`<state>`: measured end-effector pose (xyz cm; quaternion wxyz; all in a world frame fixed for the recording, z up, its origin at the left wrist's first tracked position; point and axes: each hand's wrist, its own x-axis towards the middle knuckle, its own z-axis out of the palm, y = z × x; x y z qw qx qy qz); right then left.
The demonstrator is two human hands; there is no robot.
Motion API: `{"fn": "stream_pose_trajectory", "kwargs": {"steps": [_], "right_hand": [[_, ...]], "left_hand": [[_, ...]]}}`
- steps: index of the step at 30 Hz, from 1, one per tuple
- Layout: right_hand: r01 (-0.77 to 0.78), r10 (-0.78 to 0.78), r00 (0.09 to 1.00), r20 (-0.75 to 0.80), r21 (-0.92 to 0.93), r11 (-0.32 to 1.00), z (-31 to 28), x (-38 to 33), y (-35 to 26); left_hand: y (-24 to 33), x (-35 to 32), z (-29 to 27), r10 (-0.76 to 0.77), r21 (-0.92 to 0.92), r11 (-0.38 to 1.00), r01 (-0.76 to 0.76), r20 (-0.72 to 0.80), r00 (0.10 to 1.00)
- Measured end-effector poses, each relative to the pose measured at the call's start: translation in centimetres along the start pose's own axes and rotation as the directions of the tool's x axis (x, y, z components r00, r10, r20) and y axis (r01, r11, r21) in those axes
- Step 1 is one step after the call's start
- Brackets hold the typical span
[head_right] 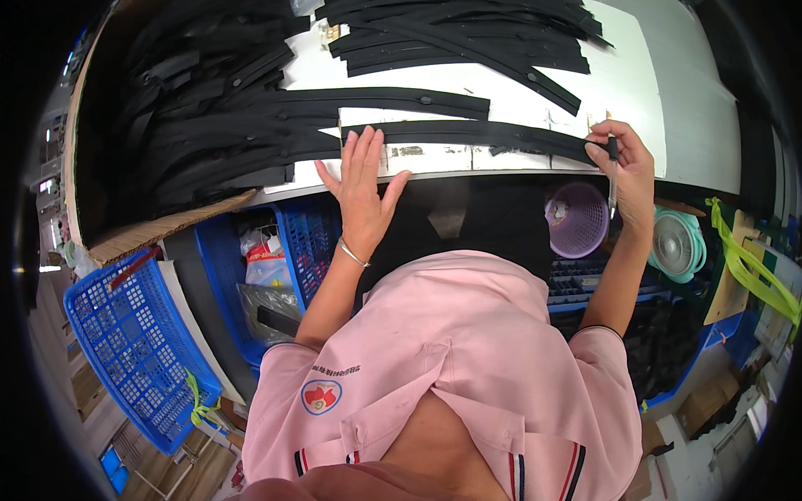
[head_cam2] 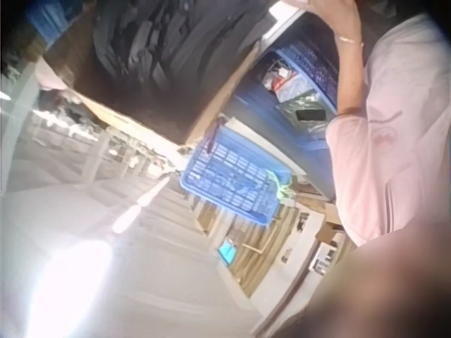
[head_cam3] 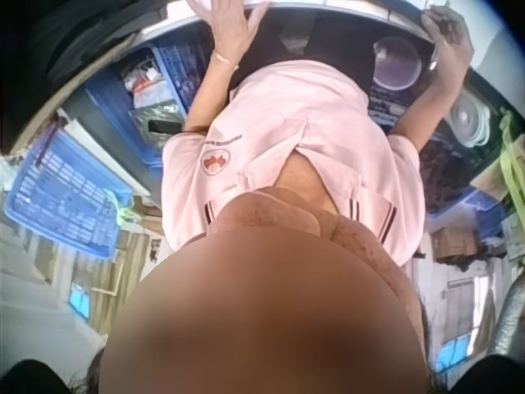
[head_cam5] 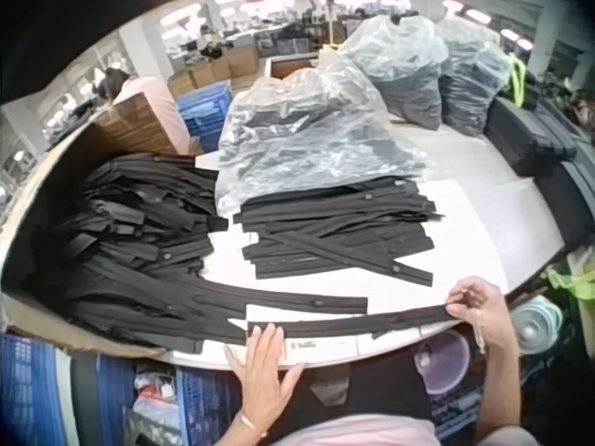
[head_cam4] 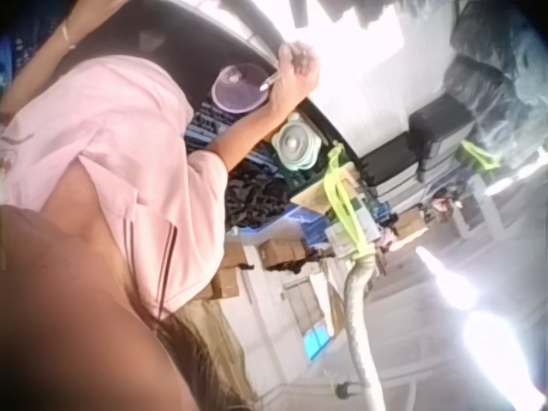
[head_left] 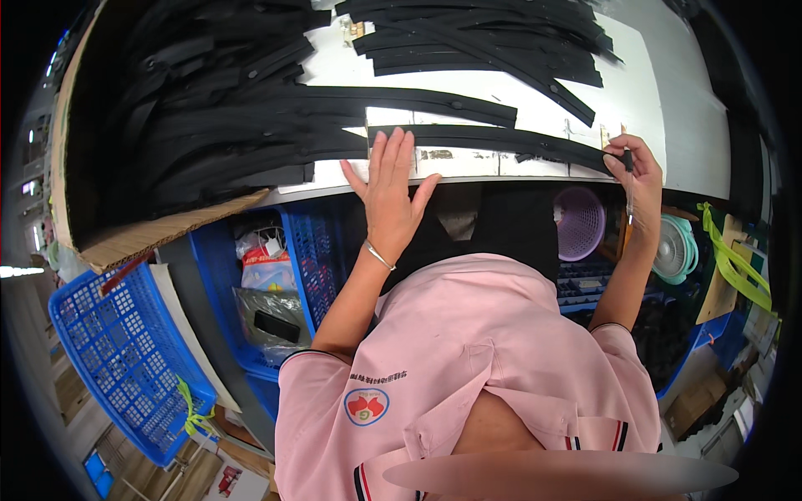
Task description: The recorder uses a pen to mark black fabric straps at specific intervals using a guide on the table.
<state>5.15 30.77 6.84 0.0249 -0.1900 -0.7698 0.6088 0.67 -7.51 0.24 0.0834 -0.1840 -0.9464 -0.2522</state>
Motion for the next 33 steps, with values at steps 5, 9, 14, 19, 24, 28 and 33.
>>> {"fn": "stream_pose_trajectory", "kwargs": {"steps": [5,9,14,19,24,28,33], "right_hand": [[0.143,-0.159,0.986,-0.053,-0.220,0.965,1.2,1.1,2.7],[0.257,-0.352,0.916,-0.190,-0.395,0.882,3.8,1.5,4.9],[0.314,-0.633,0.740,-0.228,-0.715,0.624,4.4,1.8,4.0],[0.305,-0.757,0.635,-0.153,-0.851,0.428,4.2,0.9,6.0],[0.332,-0.780,0.625,0.008,-0.907,0.258,4.3,-0.6,6.3],[0.317,-0.757,0.651,0.052,-0.925,0.209,3.8,-0.7,6.3],[0.358,-0.698,0.699,-0.152,-0.771,0.527,6.2,-0.9,3.6]], "left_hand": [[-0.7,-0.4,0.1,-0.020,0.074,0.997,0.016,0.045,0.999],[-1.1,-0.7,0.3,-0.004,0.121,0.993,0.001,0.026,1.000],[-1.3,-0.9,1.1,0.013,0.170,0.985,-0.017,0.024,1.000],[-1.2,-1.0,1.2,0.016,0.196,0.980,-0.018,0.008,1.000],[-1.4,-1.0,1.1,0.023,0.200,0.979,-0.021,-0.009,1.000],[-1.1,-0.6,1.3,0.023,0.188,0.982,-0.021,-0.006,1.000],[-1.1,-0.8,1.2,0.017,0.192,0.981,-0.012,-0.029,0.999]]}}
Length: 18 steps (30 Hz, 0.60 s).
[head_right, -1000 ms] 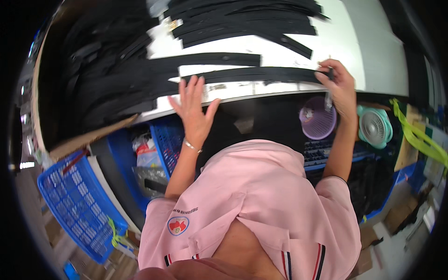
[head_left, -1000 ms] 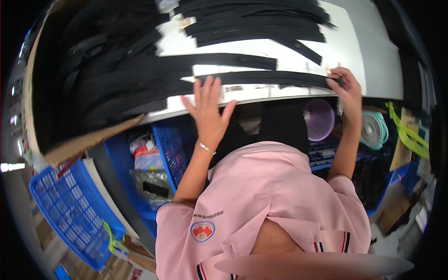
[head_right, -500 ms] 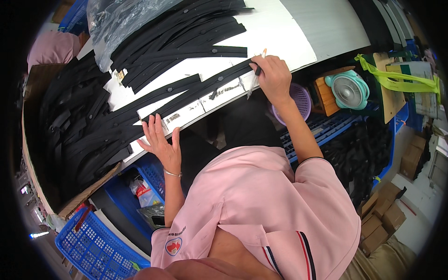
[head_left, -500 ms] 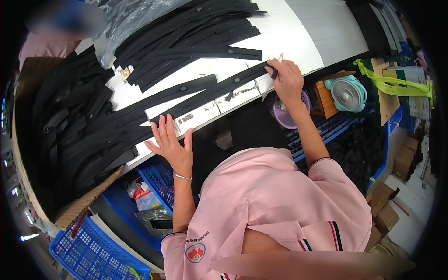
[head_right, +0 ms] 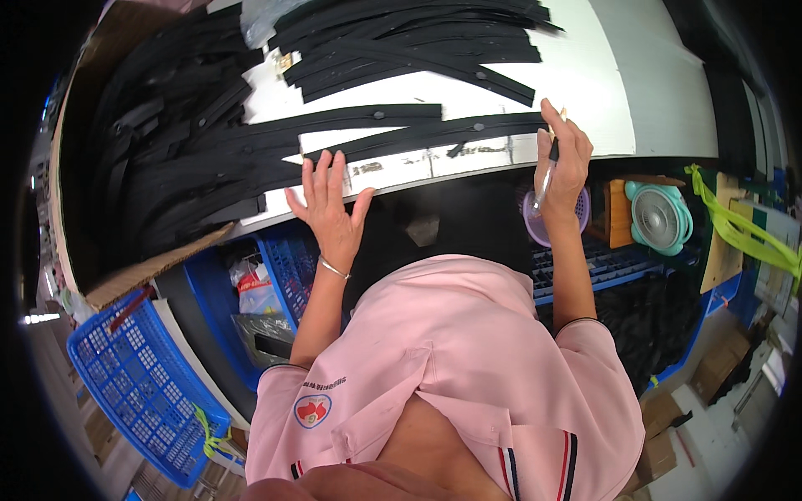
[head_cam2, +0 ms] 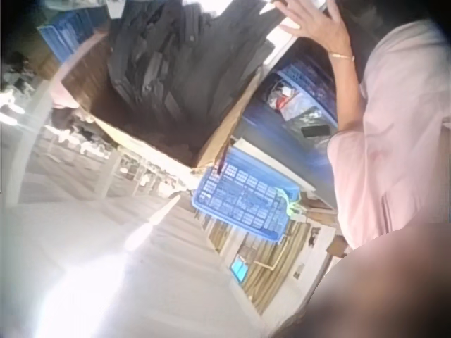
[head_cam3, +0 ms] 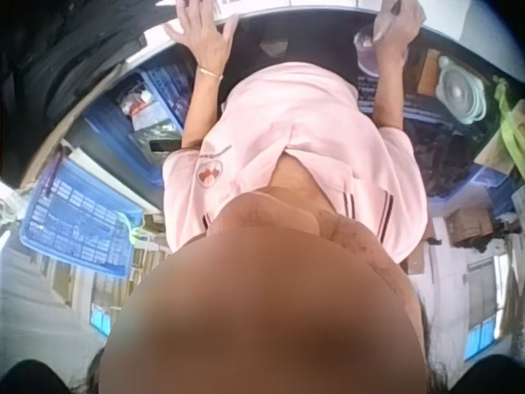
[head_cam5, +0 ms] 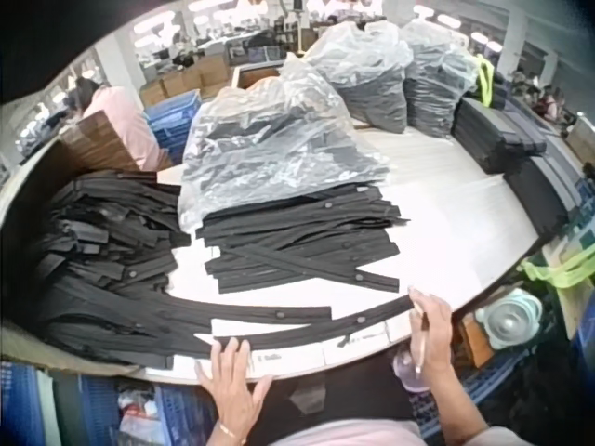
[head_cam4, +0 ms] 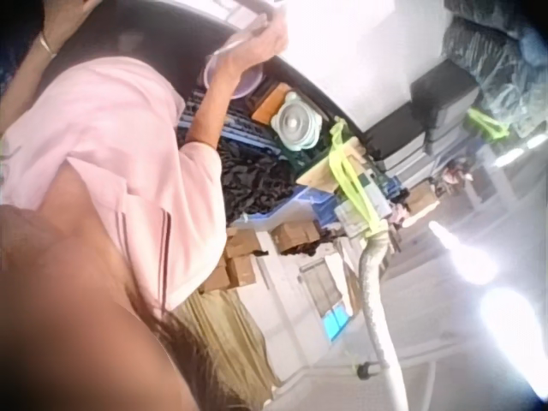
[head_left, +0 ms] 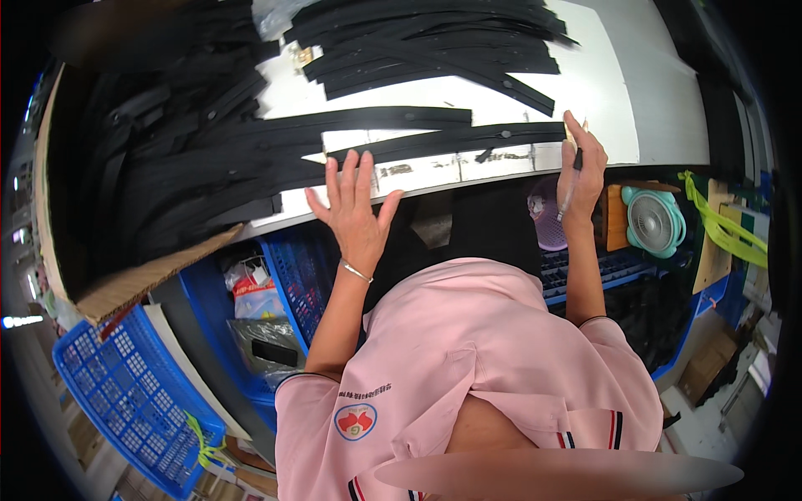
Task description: The recorder uses a pen to mark black fabric straps at specific intervals using a guide on the table.
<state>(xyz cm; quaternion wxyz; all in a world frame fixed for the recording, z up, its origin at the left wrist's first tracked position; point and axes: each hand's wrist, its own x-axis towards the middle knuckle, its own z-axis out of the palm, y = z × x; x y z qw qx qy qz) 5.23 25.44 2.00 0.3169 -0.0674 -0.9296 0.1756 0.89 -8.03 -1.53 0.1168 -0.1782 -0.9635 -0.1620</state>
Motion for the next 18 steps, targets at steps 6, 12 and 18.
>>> {"fn": "stream_pose_trajectory", "kwargs": {"steps": [6,12,18], "right_hand": [[-0.396,0.147,0.909,0.390,0.699,0.596,3.1,3.4,-10.7],[-0.526,0.090,0.828,0.554,0.709,0.469,9.6,2.9,-15.5],[-0.395,0.056,0.870,0.490,0.625,0.673,11.3,2.3,-15.8]], "left_hand": [[-0.2,-0.1,0.2,-0.012,-0.045,0.999,0.011,-0.028,1.000],[0.1,0.0,0.0,-0.023,-0.100,0.995,0.017,-0.053,0.998],[-0.1,0.0,0.3,-0.037,-0.124,0.992,0.027,-0.078,0.996]]}}
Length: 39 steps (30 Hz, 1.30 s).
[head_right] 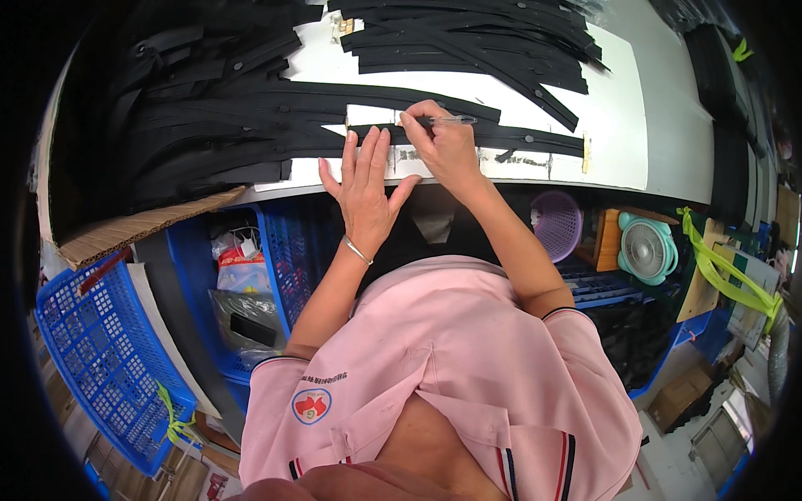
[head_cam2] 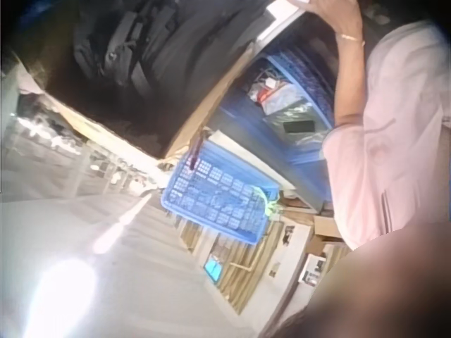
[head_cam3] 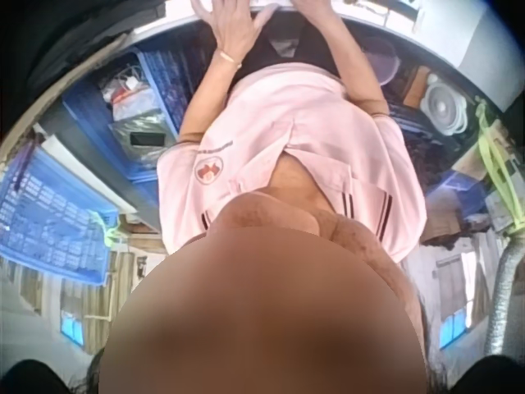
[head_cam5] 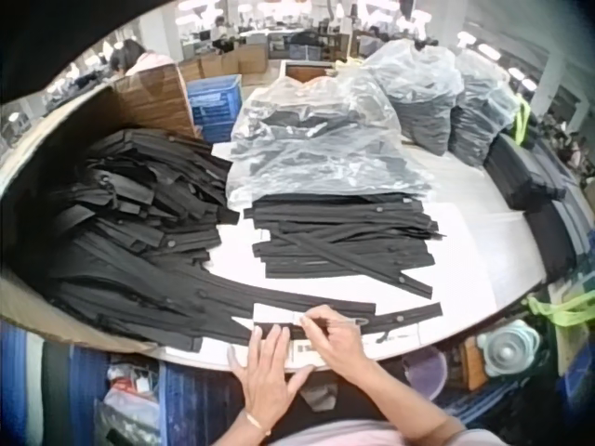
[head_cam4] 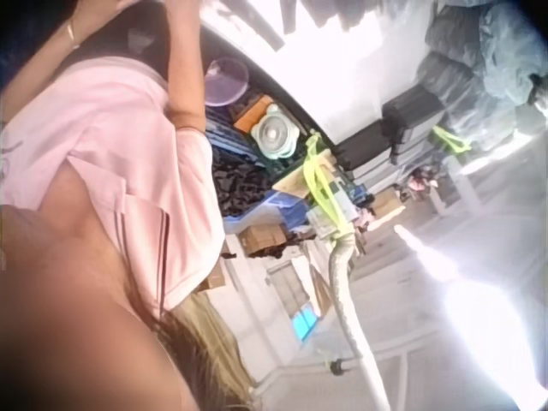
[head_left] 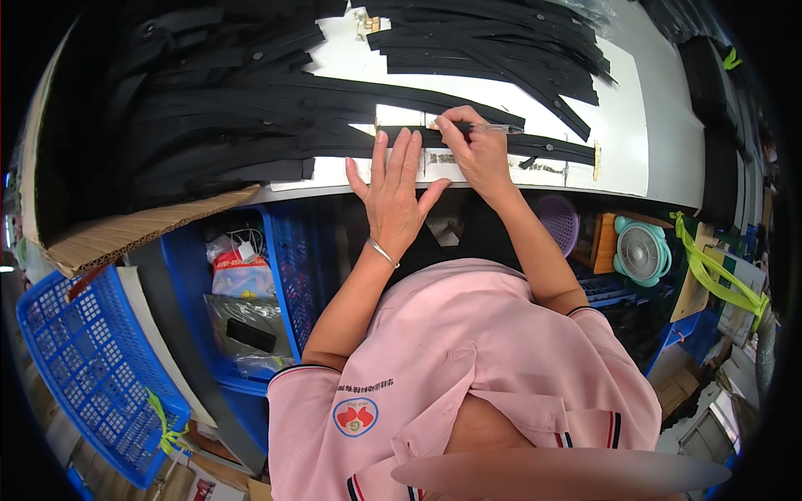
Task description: The recorder uses a pen to mark black fabric straps at specific intervals using a guide on the table.
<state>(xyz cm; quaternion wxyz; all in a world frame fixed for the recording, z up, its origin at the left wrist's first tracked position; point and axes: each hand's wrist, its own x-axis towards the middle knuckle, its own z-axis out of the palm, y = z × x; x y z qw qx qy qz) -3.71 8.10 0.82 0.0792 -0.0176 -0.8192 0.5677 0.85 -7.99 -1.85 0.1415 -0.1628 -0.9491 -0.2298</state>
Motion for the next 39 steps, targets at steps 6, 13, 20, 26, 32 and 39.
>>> {"fn": "stream_pose_trajectory", "kwargs": {"steps": [6,13,20,26,32,39], "right_hand": [[0.097,-0.097,0.995,-0.003,-0.005,0.995,0.4,0.0,0.6],[0.301,-0.301,0.953,0.031,-0.189,0.935,0.3,0.0,0.7],[0.257,-0.246,0.958,0.145,-0.062,0.964,-0.4,0.0,1.3],[0.314,-0.289,0.942,0.168,-0.148,0.938,-0.4,0.0,1.4],[0.141,-0.143,0.989,0.019,0.082,0.987,-2.7,-1.0,0.1],[0.137,-0.140,0.987,-0.083,-0.038,0.990,-8.2,-1.8,0.2]], "left_hand": [[-0.1,-0.1,0.0,0.000,0.008,1.000,0.000,0.004,1.000],[-0.1,-0.1,0.1,0.010,0.022,1.000,-0.010,0.009,1.000],[-0.1,-0.1,0.1,0.008,0.009,1.000,-0.009,0.004,1.000],[0.2,0.0,0.1,0.014,0.031,0.999,-0.014,0.008,1.000],[0.1,0.0,0.1,-0.006,0.064,0.998,0.003,0.043,0.999],[0.0,-0.1,0.1,0.007,0.095,0.995,-0.010,0.037,0.999]]}}
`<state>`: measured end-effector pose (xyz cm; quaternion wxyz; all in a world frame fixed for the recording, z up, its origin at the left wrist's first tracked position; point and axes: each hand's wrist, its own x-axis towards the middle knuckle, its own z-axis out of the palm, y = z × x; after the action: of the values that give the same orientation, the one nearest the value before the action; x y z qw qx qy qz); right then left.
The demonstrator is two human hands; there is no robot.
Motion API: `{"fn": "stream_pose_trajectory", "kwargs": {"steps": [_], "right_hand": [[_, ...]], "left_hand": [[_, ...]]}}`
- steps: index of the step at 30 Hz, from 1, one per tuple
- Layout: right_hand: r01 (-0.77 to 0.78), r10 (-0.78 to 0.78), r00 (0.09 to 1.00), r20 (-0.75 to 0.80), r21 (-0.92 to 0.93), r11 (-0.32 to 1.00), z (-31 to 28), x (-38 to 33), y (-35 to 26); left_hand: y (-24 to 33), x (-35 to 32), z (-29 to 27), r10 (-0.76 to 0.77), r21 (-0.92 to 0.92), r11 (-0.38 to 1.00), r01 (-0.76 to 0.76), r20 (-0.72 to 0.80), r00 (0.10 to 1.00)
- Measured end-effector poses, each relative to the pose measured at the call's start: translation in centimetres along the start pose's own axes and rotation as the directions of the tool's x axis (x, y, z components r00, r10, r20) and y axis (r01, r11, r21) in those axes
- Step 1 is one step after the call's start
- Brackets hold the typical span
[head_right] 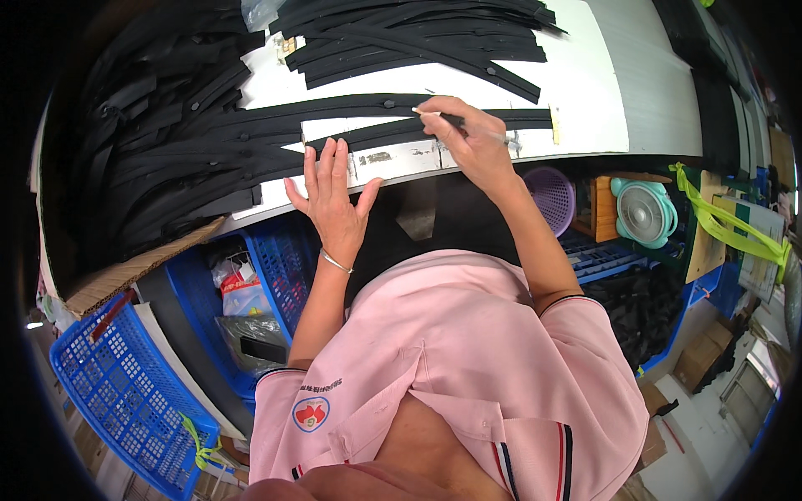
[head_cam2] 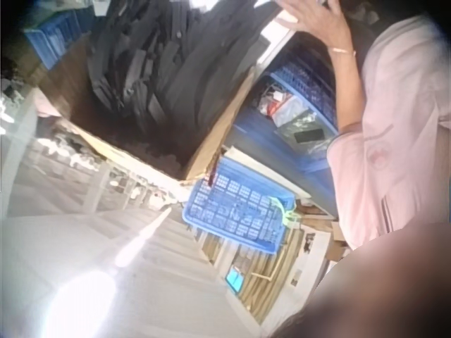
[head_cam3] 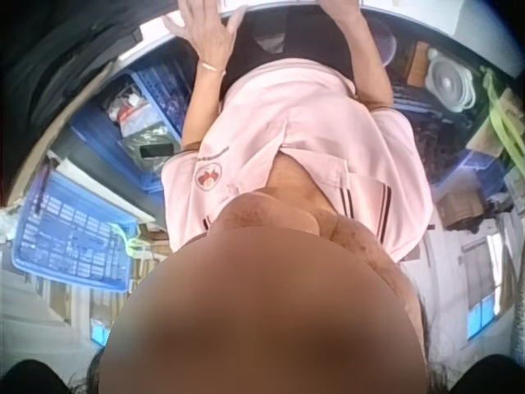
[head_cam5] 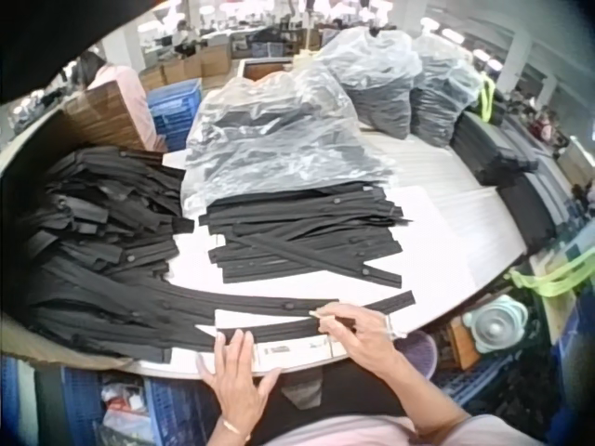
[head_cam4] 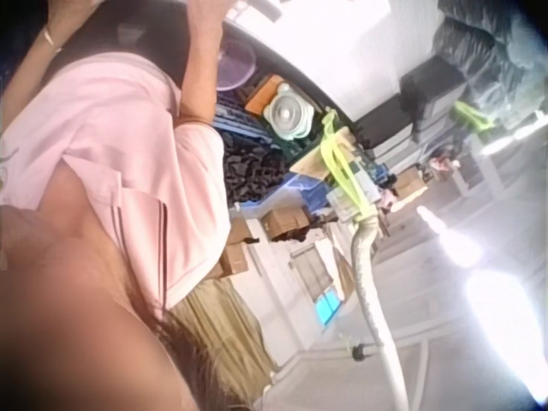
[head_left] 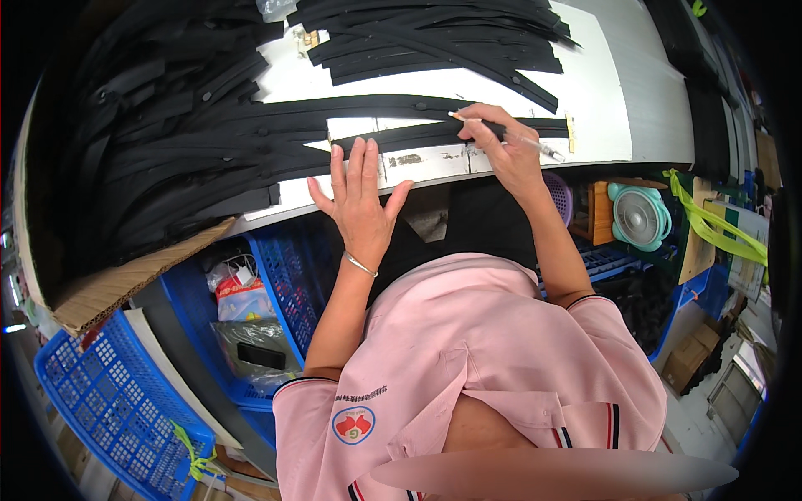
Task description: The recorder uses a pen to mark black fabric straps at specific intervals using a guide on the table.
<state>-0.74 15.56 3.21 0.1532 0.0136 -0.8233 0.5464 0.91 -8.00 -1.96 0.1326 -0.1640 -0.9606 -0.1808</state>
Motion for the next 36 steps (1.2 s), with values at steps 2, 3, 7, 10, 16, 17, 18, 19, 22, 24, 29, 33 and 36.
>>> {"fn": "stream_pose_trajectory", "kwargs": {"steps": [2,3,7,10,16,17,18,19,22,24,29,33,36], "right_hand": [[0.045,-0.045,0.999,0.016,-0.046,0.998,-0.1,0.4,0.2],[0.204,-0.195,0.979,0.062,-0.200,0.958,-0.1,1.3,0.0],[0.265,-0.258,0.963,0.080,-0.465,0.845,-0.1,3.0,1.8],[0.257,-0.307,0.951,-0.030,-0.474,0.842,-0.7,2.7,1.9],[-0.161,0.171,0.981,-0.093,0.100,0.982,-1.2,0.4,1.3],[-0.121,0.127,0.984,-0.123,0.057,0.991,-0.8,0.3,2.4],[-0.122,0.129,0.984,-0.124,0.058,0.991,-0.6,0.3,2.9],[-0.107,0.105,0.987,-0.119,-0.011,0.994,-0.5,0.4,3.2],[-0.068,0.059,0.992,-0.112,-0.078,0.995,-0.4,0.3,3.7],[-0.044,0.036,0.993,-0.110,-0.078,0.996,-0.4,0.3,3.7],[0.037,-0.049,0.995,-0.091,-0.122,0.992,-0.4,0.4,3.8],[0.019,-0.032,0.997,-0.068,-0.182,0.983,-0.3,0.5,3.8],[0.054,-0.066,0.997,-0.049,-0.220,0.974,-0.2,0.6,3.9]], "left_hand": [[0.1,0.1,-0.1,-0.002,0.006,1.000,0.002,0.011,1.000],[0.1,0.1,-0.1,0.003,0.006,1.000,-0.004,0.013,1.000],[0.3,0.2,-0.2,0.000,0.002,1.000,-0.001,0.030,1.000],[0.1,0.1,-0.1,-0.005,0.014,1.000,0.005,0.036,0.999],[0.1,0.0,-0.1,0.007,0.022,1.000,-0.008,0.031,1.000],[0.1,0.1,-0.2,0.009,0.020,1.000,-0.009,0.034,0.999],[0.1,0.1,-0.2,0.009,0.021,1.000,-0.010,0.036,0.999],[0.1,0.1,-0.2,0.007,0.021,1.000,-0.008,0.040,0.999],[0.1,0.1,-0.2,0.009,0.008,1.000,-0.009,0.036,0.999],[0.1,0.1,-0.2,0.013,-0.005,1.000,-0.013,0.027,1.000],[0.2,0.1,-0.3,0.013,-0.010,1.000,-0.013,0.022,1.000],[0.2,0.1,-0.5,0.002,-0.012,1.000,-0.002,0.024,1.000],[0.1,0.1,-0.5,-0.005,0.001,1.000,0.005,0.045,0.999]]}}
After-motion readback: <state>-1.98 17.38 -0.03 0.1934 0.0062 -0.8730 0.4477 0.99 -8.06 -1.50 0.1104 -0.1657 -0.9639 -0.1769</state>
